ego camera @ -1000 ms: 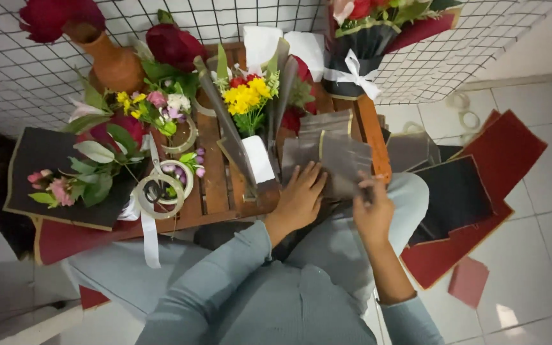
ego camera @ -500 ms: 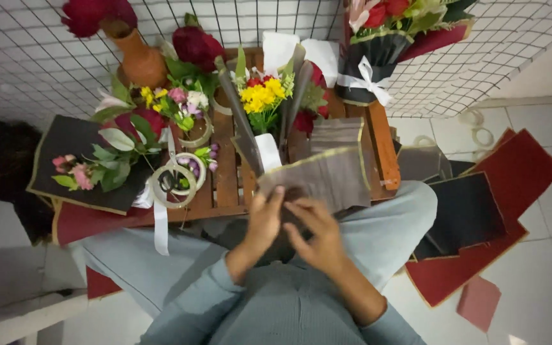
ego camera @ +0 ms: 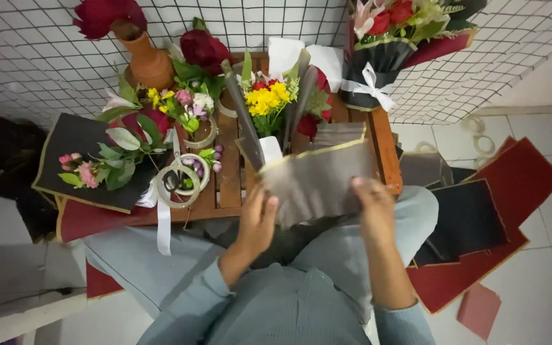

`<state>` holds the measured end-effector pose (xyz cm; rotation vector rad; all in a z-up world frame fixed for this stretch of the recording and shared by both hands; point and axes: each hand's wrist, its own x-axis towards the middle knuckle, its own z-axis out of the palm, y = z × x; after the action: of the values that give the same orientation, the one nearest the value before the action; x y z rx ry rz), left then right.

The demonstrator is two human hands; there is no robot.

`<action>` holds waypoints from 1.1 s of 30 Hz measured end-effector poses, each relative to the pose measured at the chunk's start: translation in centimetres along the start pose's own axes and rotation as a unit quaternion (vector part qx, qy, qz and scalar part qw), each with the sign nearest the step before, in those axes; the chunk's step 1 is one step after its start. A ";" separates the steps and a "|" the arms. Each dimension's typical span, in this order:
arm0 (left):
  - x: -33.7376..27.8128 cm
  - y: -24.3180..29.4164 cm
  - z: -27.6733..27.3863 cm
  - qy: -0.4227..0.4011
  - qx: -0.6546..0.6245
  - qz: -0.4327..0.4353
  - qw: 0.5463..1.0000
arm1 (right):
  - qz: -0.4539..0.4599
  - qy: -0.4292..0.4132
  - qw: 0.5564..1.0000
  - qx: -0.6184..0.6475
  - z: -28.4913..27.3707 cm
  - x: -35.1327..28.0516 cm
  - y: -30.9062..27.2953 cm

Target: Wrapping multiple flower bouquets with decorative paper and securing them with tape.

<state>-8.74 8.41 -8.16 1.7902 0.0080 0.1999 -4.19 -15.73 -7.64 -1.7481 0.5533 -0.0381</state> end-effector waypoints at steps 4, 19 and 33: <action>3.2 1.2 1.9 0.115 0.131 0.103 0.979 | -0.077 0.070 0.991 0.079 -2.6 1.5 -1.9; 8.4 -0.2 1.9 0.126 0.187 -0.149 0.963 | -0.436 0.199 0.876 -0.051 -2.8 0.3 -3.6; 6.5 -0.2 -1.9 0.224 0.130 -0.056 0.964 | -0.397 0.130 0.908 -0.023 2.4 0.0 0.7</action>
<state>-2.56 11.00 -7.08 1.9619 0.4771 0.5405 -3.65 -13.62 -8.96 -1.9228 -0.0098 -0.8454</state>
